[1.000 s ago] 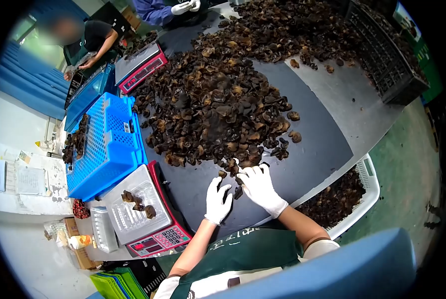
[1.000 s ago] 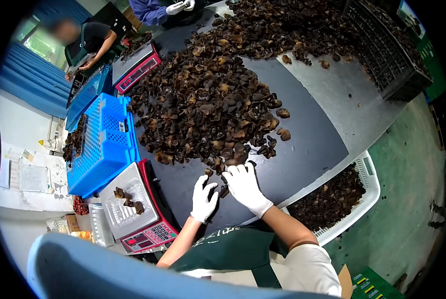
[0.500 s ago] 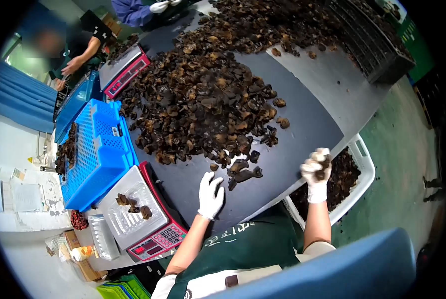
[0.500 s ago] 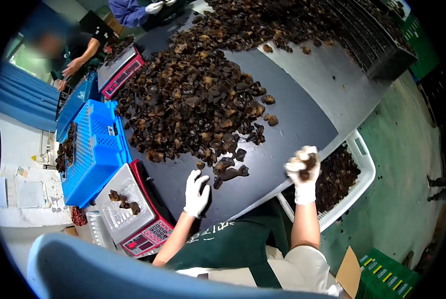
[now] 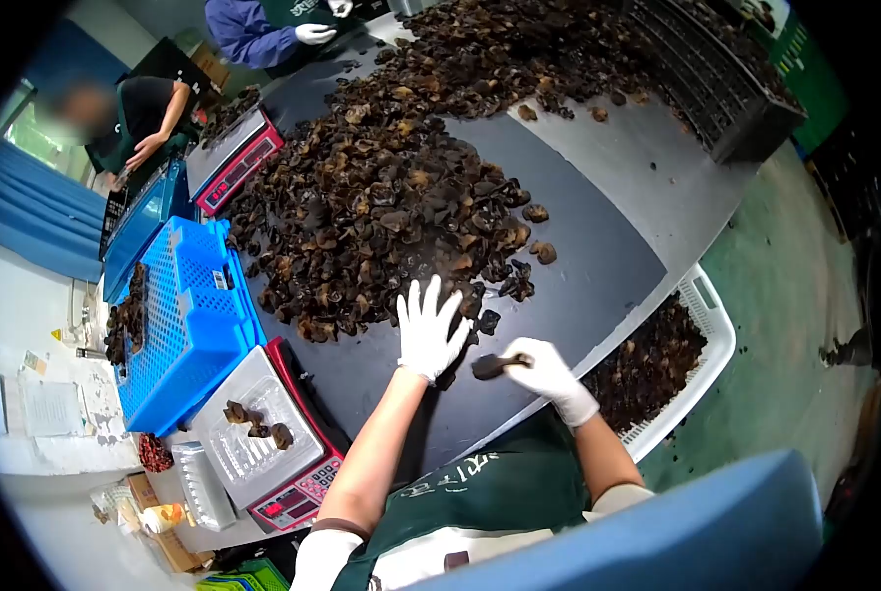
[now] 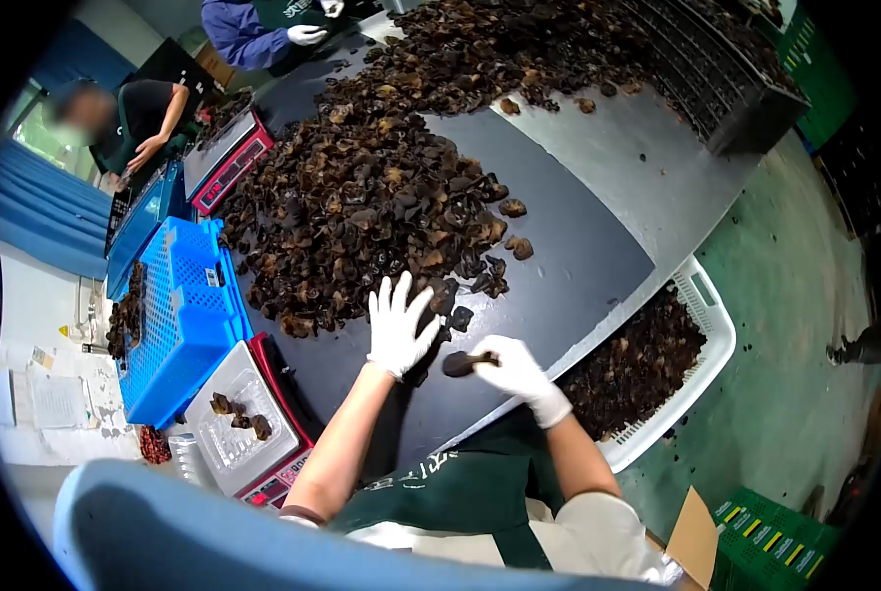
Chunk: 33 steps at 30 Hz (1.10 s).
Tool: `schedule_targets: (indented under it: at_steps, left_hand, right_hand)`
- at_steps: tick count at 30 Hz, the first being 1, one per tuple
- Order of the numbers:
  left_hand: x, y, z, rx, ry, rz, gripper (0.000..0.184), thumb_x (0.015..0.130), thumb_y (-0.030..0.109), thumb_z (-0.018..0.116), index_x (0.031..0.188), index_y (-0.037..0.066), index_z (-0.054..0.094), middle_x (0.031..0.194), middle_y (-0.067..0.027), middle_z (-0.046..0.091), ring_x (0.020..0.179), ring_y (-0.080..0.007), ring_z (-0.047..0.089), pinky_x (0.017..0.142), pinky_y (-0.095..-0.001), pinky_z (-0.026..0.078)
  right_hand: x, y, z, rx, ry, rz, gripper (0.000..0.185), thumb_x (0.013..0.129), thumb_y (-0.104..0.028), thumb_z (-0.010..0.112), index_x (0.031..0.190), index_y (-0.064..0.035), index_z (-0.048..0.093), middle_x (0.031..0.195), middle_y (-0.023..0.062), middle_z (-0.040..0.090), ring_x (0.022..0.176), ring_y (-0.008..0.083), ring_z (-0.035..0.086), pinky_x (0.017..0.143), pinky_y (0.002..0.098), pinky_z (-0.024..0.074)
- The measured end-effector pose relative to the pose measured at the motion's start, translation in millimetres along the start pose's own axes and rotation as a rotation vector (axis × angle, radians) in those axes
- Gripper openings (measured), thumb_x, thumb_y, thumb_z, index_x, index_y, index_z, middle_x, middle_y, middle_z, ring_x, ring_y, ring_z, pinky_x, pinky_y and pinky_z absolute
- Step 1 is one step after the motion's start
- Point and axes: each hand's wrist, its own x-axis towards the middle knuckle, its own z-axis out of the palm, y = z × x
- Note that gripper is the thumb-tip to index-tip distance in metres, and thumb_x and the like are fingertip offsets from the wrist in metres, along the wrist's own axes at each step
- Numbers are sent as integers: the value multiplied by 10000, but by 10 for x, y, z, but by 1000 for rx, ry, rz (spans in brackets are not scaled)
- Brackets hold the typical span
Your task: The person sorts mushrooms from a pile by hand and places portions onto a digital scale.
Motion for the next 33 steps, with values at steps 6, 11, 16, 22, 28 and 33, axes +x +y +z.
schedule_targets:
  at_steps: [6, 11, 16, 22, 28, 33]
  left_hand:
    - [-674, -89, -62, -139, 20, 18, 299, 831, 257, 686, 1096, 122, 650, 1396, -171, 487, 1291, -445, 409, 1084, -583, 308]
    - [-1335, -62, -151, -257, 118, -150, 436, 763, 229, 744, 1166, 100, 641, 1389, -229, 471, 1272, -438, 442, 1089, -541, 324]
    - [-1602, -85, -149, -213, 195, -506, 465, 827, 116, 657, 1282, 59, 575, 1400, -262, 436, 1283, -428, 432, 1084, -481, 357]
    - [-1674, -191, -130, -287, 265, -604, 413, 885, 55, 557, 1298, 36, 559, 1394, -241, 455, 1273, -401, 459, 1090, -444, 365]
    - [-1512, -82, -255, -201, 194, -502, 444, 873, 103, 616, 1313, 76, 567, 1407, -215, 457, 1286, -412, 441, 1099, -469, 351]
    - [-1607, -133, -221, -265, 167, -447, 358, 899, 81, 556, 1254, 81, 603, 1317, -193, 522, 1251, -410, 462, 1086, -481, 358]
  right_hand:
    - [-339, 277, -1084, 1649, 11, -420, 561, 713, -387, 834, 1205, -164, 681, 1158, 49, 672, 902, 180, 582, 881, 383, 418]
    - [39, 384, -1199, 1317, 389, -301, 562, 855, -415, 735, 1289, -81, 608, 1236, 83, 640, 1027, 213, 597, 911, 356, 465]
    - [963, 186, -520, -509, 556, -189, 416, 842, -276, 706, 1213, -100, 640, 1205, 152, 636, 1139, 302, 575, 999, 399, 433]
    - [923, -33, 580, -728, -1, -474, 395, 767, -267, 696, 1138, -138, 654, 1354, 170, 515, 1229, 309, 483, 1030, 525, 332]
    - [867, -236, 477, -725, 75, -471, 428, 720, -233, 729, 1123, -116, 646, 1319, 163, 534, 1159, 318, 521, 997, 470, 367]
    - [783, -149, 52, -1051, 369, -338, 467, 725, -219, 753, 1181, -165, 674, 1358, 141, 516, 1235, 369, 442, 1044, 480, 339]
